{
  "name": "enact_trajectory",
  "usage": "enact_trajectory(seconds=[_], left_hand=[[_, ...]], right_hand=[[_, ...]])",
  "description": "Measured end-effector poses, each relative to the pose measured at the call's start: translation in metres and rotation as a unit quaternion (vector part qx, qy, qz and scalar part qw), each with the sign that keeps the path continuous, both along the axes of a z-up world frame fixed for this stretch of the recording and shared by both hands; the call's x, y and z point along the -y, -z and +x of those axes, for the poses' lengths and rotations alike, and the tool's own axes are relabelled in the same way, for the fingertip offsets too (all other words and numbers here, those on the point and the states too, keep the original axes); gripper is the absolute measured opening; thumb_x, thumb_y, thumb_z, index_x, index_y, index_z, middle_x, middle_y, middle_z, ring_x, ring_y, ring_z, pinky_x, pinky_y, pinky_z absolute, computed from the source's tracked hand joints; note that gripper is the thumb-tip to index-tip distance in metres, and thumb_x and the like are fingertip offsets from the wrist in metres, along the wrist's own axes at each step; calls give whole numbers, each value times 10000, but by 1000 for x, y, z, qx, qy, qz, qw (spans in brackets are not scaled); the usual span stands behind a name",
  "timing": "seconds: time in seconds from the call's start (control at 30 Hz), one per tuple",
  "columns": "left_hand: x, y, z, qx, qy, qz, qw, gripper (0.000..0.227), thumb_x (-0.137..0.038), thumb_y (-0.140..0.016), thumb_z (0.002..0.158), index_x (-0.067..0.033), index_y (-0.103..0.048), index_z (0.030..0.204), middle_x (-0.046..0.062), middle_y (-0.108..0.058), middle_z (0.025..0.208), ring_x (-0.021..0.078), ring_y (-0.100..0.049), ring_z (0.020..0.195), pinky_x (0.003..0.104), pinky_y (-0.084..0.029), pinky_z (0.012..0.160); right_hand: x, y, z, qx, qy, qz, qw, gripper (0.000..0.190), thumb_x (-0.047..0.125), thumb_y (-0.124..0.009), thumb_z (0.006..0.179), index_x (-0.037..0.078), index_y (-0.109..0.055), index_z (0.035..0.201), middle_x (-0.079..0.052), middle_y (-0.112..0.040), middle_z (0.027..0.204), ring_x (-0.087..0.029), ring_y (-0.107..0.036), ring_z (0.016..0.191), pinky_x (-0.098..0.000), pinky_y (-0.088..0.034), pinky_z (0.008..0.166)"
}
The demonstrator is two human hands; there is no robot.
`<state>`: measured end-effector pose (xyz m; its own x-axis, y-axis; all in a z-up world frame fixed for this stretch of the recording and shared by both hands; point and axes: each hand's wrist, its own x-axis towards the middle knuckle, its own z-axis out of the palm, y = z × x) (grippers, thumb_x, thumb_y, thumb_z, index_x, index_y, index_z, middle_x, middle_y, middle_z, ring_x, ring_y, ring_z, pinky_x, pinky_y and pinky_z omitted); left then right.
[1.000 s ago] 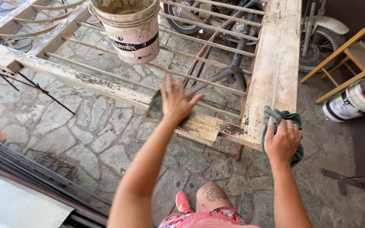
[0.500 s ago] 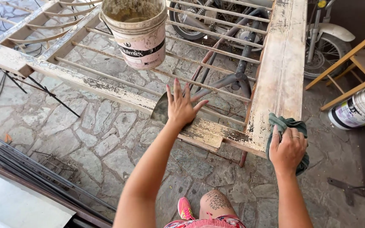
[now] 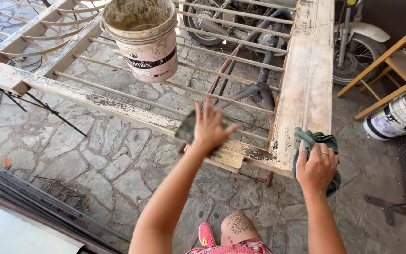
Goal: Sanding the metal frame of a gate using a sanding block and wiping it with a cloth.
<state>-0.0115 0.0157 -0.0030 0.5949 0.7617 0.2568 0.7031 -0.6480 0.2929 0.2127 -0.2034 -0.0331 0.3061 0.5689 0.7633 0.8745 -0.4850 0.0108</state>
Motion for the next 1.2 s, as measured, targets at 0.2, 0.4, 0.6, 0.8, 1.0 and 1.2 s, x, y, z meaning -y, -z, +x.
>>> enact_trajectory(seconds=[0.2,0.4,0.6,0.8,1.0,1.2], left_hand=[[3,-7,-36,9,51,16,999,981,-864,-336,870,-139,-436,1524,247,-186,1653,339,-126,1555,549,-8,1253],[-30,31,3,27,-7,51,998,1035,-898,-346,858,-106,-469,1513,292,-193,1636,361,-132,1553,592,-30,1245],[49,8,12,12,98,8,995,1034,-886,-243,839,-130,-426,1521,228,-133,1672,314,-66,1568,538,24,1259],[-13,7,-7,6,-4,-29,1000,1116,-921,-269,843,-76,-355,1566,258,-98,1671,327,-55,1570,533,41,1259],[53,-3,33,-3,63,-40,997,1116,-911,-187,814,-92,-387,1544,276,-178,1647,317,-61,1571,530,34,1262],[50,-8,11,-16,66,-61,996,1110,-903,-166,837,-71,-389,1537,270,-191,1651,322,-24,1572,526,80,1239]], right_hand=[[-1,-1,1,-5,-11,6,1000,337,319,-644,1114,60,-665,900,-73,-622,909,-318,-649,856,-419,-487,766],[0,6,8,8,-10,4,1000,336,320,-662,1103,65,-643,885,-84,-618,903,-330,-646,857,-431,-478,750],[1,5,10,-4,-33,9,999,348,313,-653,1124,41,-660,907,-91,-634,936,-339,-645,871,-425,-481,758],[0,3,6,8,-6,-3,1000,344,325,-647,1124,56,-662,909,-79,-623,916,-317,-642,861,-416,-479,763],[1,2,6,-2,-13,4,1000,356,323,-639,1134,34,-674,929,-92,-634,920,-339,-643,865,-429,-478,761],[-2,0,3,3,-5,2,1000,344,332,-637,1111,55,-663,908,-82,-618,909,-318,-638,857,-420,-478,759]])
